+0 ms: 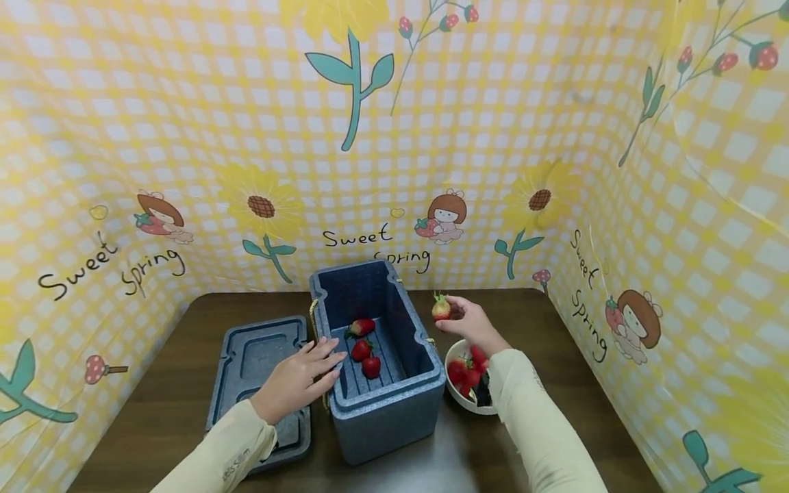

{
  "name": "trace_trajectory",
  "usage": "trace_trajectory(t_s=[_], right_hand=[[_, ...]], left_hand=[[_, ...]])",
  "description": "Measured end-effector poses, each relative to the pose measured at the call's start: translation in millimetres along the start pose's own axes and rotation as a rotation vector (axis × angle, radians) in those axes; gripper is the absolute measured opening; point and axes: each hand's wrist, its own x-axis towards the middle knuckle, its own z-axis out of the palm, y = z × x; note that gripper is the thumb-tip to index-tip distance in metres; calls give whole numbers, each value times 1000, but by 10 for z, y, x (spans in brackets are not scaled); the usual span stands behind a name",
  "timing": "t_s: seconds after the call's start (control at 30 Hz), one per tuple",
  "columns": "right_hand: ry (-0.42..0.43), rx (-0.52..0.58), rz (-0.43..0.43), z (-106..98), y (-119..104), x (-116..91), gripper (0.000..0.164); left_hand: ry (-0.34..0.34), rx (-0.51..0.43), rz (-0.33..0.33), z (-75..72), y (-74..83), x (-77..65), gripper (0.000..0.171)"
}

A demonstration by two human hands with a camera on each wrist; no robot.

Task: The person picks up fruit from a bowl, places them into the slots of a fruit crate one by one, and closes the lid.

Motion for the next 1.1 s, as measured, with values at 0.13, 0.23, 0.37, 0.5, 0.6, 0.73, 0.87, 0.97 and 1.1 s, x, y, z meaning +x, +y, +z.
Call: trace_trajectory(t_s=[0.13,0.23,0.37,0.5,0.6,0.73,0.87,0.97,1.1], right_hand=[[-21,-33,-12,-41,-124,66,57],[-22,-38,-21,-50,-195,116,56],[-27,14,-37,-30,-288,172,58],[-34,55,-37,21,-361,210,58],[-33,18,-37,47,-415,237,59],[-38,-17,-43,87,-493,284,60],[-30,-10,-46,117,-560,337,60],[-27,12,-38,145,-599,362,60],[-23,9,-30,182,-635,377,59]], left_hand=[[-20,-5,-8,-1,5,4,39],[-21,-4,0,1,6,4,39],[-22,-6,-6,-8,9,5,38],[-40,-6,-23,-13,12,2,38],[-40,20,-19,-15,20,8,40],[9,111,24,-31,48,16,42],[47,199,72,-55,87,44,43],[29,226,82,-75,93,62,44],[-20,212,75,-88,83,84,46]])
